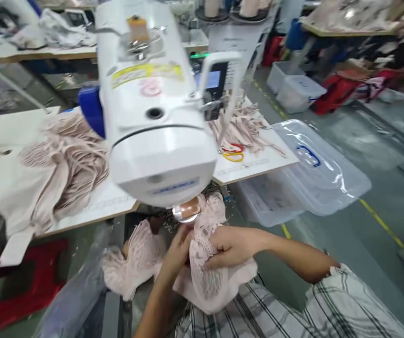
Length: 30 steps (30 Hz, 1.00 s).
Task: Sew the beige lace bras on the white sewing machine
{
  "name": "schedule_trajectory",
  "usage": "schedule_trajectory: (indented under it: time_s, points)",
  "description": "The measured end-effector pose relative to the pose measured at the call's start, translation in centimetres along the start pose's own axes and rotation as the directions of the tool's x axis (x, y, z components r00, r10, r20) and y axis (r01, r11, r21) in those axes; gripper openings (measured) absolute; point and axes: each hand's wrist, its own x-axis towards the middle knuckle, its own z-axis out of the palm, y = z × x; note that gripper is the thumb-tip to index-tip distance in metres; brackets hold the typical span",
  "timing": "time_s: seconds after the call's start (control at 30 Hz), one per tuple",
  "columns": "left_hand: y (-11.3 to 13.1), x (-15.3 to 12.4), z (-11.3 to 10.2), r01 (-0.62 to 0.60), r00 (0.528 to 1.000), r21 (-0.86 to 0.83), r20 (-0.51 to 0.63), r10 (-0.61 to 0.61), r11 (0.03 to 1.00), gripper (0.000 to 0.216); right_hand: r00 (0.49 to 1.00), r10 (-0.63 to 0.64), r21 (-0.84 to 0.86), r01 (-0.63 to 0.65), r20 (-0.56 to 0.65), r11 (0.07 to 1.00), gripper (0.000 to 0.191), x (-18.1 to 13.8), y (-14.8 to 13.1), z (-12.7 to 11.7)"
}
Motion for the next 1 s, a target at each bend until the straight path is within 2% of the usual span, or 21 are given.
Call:
schedule_trajectory:
  time_s: [0.07, 0.1, 0.17, 0.2, 0.23, 0.27, 0.3, 0.33, 0.37, 0.4, 0.47, 0.57, 0.63, 0.73, 0.8, 0.87, 0.93, 1.0]
  points:
    - [0.1, 1.5, 2.4, 0.170, 0.965, -0.134, 0.222, -0.138, 0.976, 0.044, 0.999, 0.043, 0.094, -0.043, 0.001, 0.995, 0.029, -2.9, -1.4, -1.9]
    - [0.0, 1.8, 3.3, 0.208, 0.953, -0.164, 0.254, -0.163, 0.964, 0.047, 0.998, 0.050, 0.118, -0.054, 0.040, 0.992, 0.030, -4.1, -1.7, -2.7]
    - [-0.2, 1.9, 4.5, 0.197, 0.965, -0.189, 0.209, -0.156, 0.962, 0.050, 0.989, 0.050, 0.085, -0.062, 0.138, 0.994, 0.032, -5.5, -1.0, -4.3]
    - [-0.3, 1.7, 4.8, 0.183, 0.973, -0.197, 0.174, -0.149, 0.963, 0.051, 0.989, 0.079, 0.016, -0.082, 0.129, 0.997, 0.031, -5.6, -0.1, -5.2]
    - [-0.3, 1.5, 5.1, 0.167, 0.980, -0.197, 0.137, -0.141, 0.966, 0.050, 0.988, 0.146, -0.082, -0.142, 0.045, 0.986, 0.029, -5.3, 1.1, -6.3]
    - [-0.3, 1.3, 5.3, 0.154, 0.985, -0.189, 0.110, -0.135, 0.970, 0.049, 0.965, 0.229, -0.180, -0.250, -0.130, 0.951, 0.025, -4.5, 2.3, -7.5]
    - [-0.2, 1.1, 5.4, 0.144, 0.987, -0.173, 0.095, -0.129, 0.974, 0.048, 0.877, 0.304, -0.233, -0.405, -0.372, 0.884, 0.022, -3.4, 3.7, -8.9]
    - [-0.1, 0.9, 5.6, 0.138, 0.988, -0.149, 0.092, -0.126, 0.979, 0.048, 0.719, 0.361, -0.200, -0.567, -0.594, 0.799, 0.020, -2.0, 4.9, -10.5]
    - [0.0, 0.7, 5.8, 0.134, 0.988, -0.114, 0.097, -0.123, 0.984, 0.048, 0.550, 0.376, -0.112, -0.660, -0.746, 0.743, 0.020, -0.4, 6.1, -12.2]
    - [0.0, 0.5, 5.9, 0.127, 0.987, -0.071, 0.107, -0.119, 0.989, 0.049, 0.470, 0.371, -0.064, -0.684, -0.801, 0.727, 0.024, 1.3, 7.0, -14.0]
    - [0.1, 0.1, 5.9, 0.103, 0.990, 0.014, 0.091, -0.104, 0.995, 0.051, 0.376, 0.386, 0.017, -0.698, -0.843, 0.716, 0.027, 4.2, 8.3, -17.2]
    - [0.1, -0.7, 5.4, 0.091, 0.996, 0.080, 0.006, -0.092, 0.993, 0.049, 0.323, 0.430, 0.122, -0.664, -0.843, 0.738, 0.017, 6.8, 9.1, -20.3]
    - [0.3, -1.2, 4.8, 0.098, 0.995, 0.084, -0.006, -0.098, 0.992, 0.047, 0.315, 0.440, 0.181, -0.602, -0.841, 0.777, 0.007, 7.2, 9.1, -21.0]
    - [0.7, -1.7, 4.2, 0.090, 0.996, 0.114, 0.005, -0.092, 0.989, 0.044, 0.338, 0.432, 0.260, -0.448, -0.836, 0.855, 0.013, 6.5, 8.6, -20.3]
    - [0.9, -1.7, 4.0, 0.054, 0.999, 0.168, -0.007, -0.054, 0.984, 0.040, 0.365, 0.437, 0.326, -0.328, -0.822, 0.887, 0.018, 5.5, 8.0, -18.8]
    - [1.1, -1.7, 3.8, -0.025, 0.999, 0.225, -0.030, 0.033, 0.974, 0.038, 0.400, 0.453, 0.392, -0.229, -0.796, 0.891, 0.017, 4.3, 7.2, -16.5]
    - [1.2, -1.6, 3.5, -0.123, 0.989, 0.284, -0.050, 0.143, 0.951, 0.041, 0.495, 0.475, 0.522, -0.049, -0.728, 0.851, 0.009, 2.9, 6.4, -13.2]
    - [1.5, -1.8, 3.0, -0.212, 0.972, 0.340, -0.023, 0.233, 0.916, 0.035, 0.639, 0.455, 0.687, 0.163, -0.621, 0.708, 0.019, 1.5, 5.6, -9.3]
